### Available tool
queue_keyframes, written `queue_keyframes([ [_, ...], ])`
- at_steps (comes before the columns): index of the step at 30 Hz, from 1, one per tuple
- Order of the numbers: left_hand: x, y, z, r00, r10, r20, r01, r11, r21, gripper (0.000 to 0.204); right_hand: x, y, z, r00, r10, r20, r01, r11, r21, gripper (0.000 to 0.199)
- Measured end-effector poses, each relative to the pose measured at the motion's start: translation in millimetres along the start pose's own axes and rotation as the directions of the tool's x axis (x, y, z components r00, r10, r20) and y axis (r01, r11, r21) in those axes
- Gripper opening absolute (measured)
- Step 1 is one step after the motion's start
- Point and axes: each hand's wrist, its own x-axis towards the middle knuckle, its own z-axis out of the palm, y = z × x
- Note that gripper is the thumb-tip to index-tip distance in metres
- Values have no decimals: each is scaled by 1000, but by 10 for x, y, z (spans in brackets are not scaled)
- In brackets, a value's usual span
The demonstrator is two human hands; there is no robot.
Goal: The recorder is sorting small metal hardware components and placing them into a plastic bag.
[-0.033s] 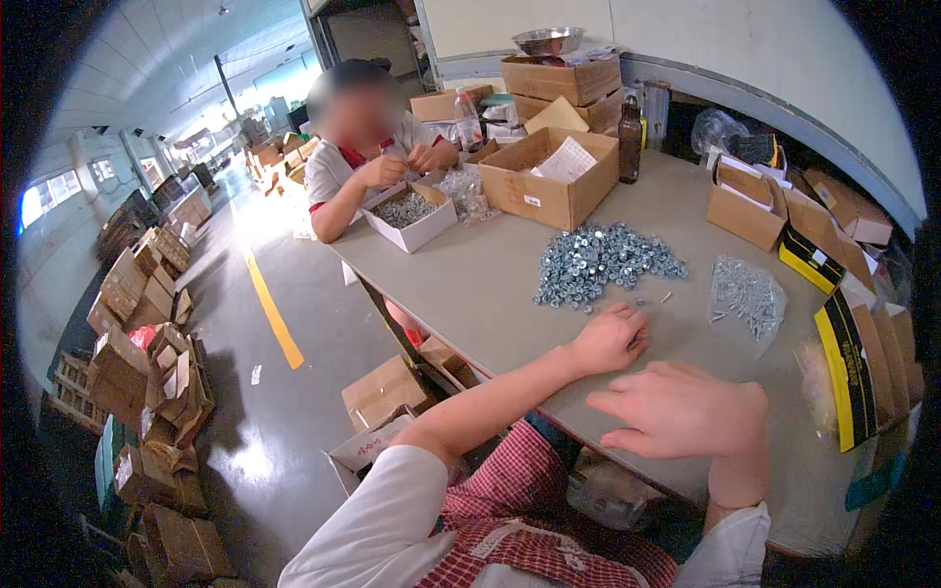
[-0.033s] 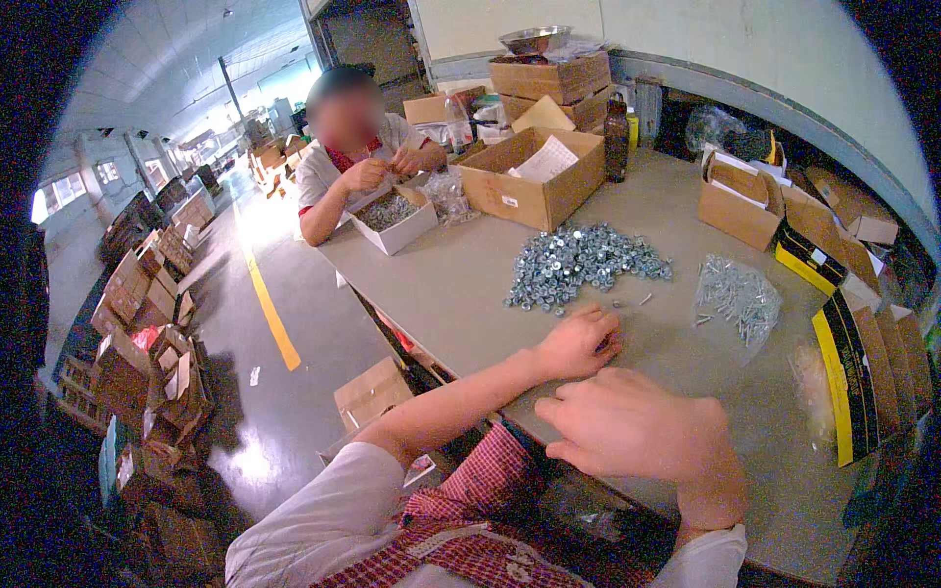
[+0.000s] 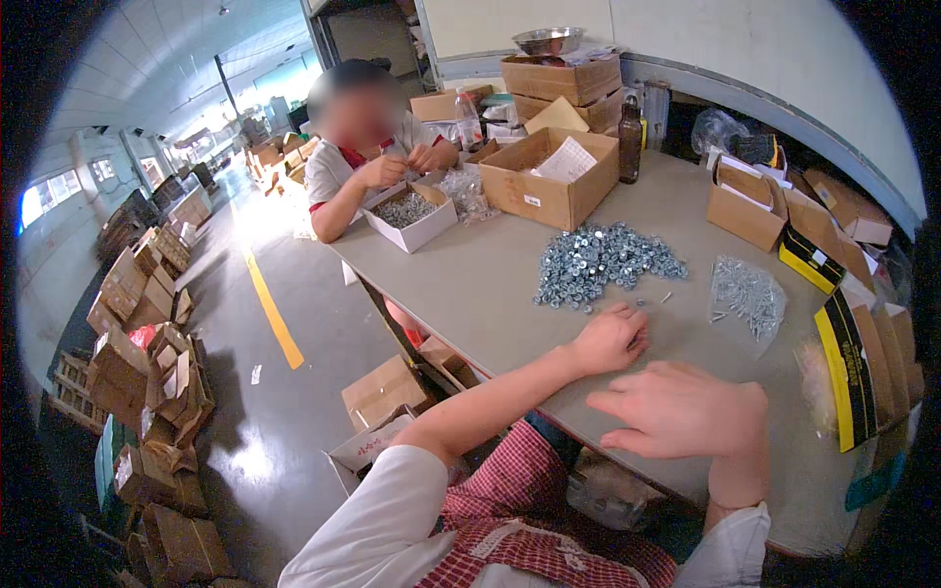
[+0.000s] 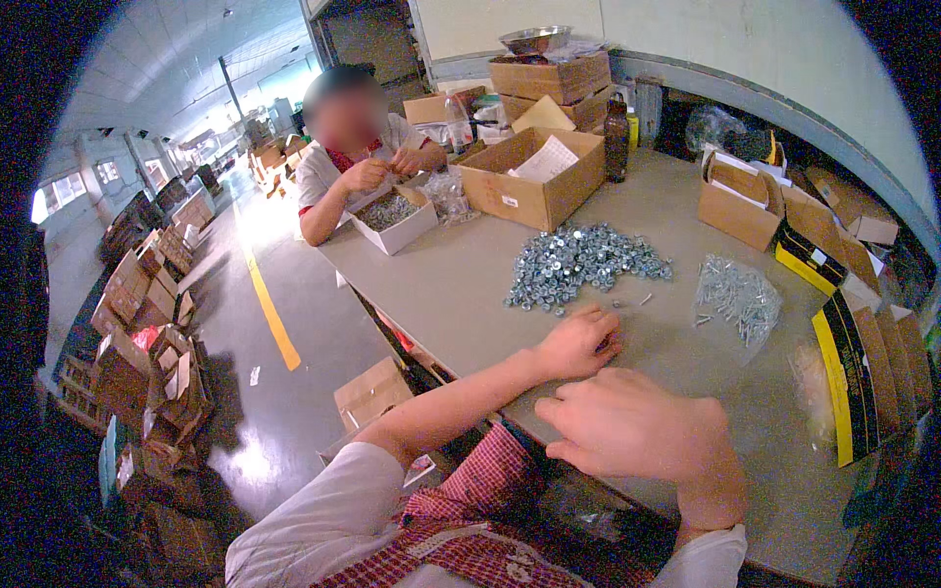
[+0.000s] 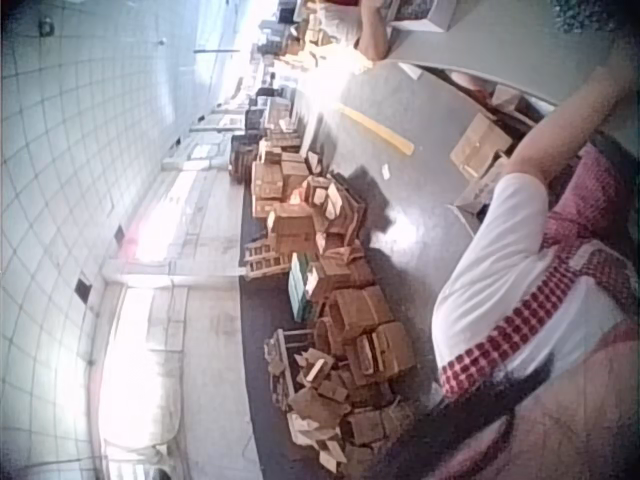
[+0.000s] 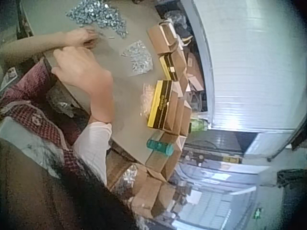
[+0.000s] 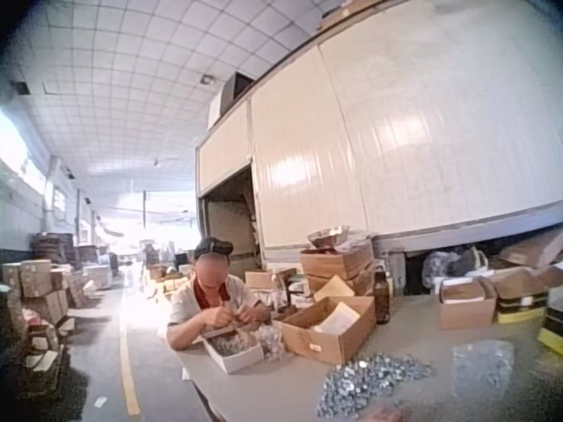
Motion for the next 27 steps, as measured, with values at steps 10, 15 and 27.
queue_keyframes([
  [10,-2,-3,6,1000,-8,-4,8,1000,1,19,9,-24,-17,999,36,29,-36,999,-15,36],
  [15,13,0,24,1000,-8,7,8,1000,0,20,0,-24,-23,998,53,44,-52,999,-12,36],
  [27,-9,-92,175,998,-58,39,59,998,-18,18,4,22,10,996,58,61,-53,996,-75,47],
])
